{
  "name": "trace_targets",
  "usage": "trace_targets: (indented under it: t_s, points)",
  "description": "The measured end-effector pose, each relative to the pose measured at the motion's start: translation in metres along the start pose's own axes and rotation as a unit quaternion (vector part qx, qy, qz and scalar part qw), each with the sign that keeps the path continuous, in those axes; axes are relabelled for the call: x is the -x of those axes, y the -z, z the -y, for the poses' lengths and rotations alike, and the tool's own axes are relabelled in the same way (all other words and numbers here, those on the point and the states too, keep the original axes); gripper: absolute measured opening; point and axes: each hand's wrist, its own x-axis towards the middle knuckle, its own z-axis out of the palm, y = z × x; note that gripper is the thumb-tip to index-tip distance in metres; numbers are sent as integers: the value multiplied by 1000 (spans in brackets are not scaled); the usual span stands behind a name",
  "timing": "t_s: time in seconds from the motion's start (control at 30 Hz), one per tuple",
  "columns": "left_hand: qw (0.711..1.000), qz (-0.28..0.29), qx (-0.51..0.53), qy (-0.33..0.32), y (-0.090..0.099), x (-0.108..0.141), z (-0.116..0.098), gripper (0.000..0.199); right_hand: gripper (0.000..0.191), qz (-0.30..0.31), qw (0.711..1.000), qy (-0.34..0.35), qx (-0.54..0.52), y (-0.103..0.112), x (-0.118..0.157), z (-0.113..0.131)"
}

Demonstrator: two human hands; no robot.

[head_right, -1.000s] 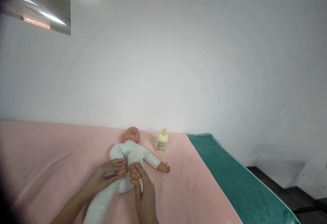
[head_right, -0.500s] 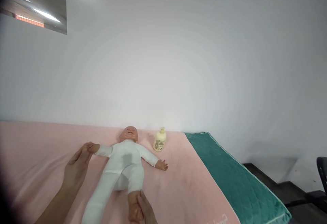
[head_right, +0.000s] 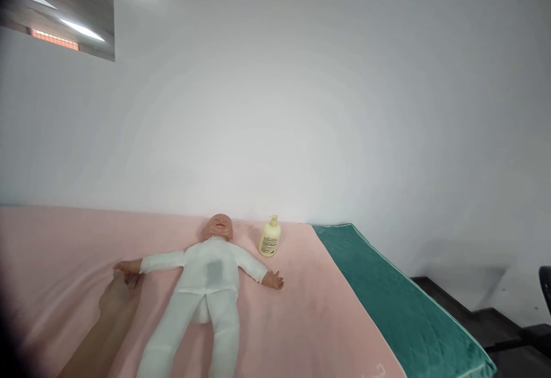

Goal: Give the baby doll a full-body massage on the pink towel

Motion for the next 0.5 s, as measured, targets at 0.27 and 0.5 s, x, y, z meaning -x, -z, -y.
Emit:
trace_targets:
  t_s: [0.27, 0.5]
  points:
    - [1000, 12, -14, -20, -9, 15, -4, 41, 43, 19, 1000, 16, -17, 6, 47, -2]
    - [968, 144, -168, -117, -21, 60, -23, 40, 50, -8, 998, 48, -39, 41, 95, -10]
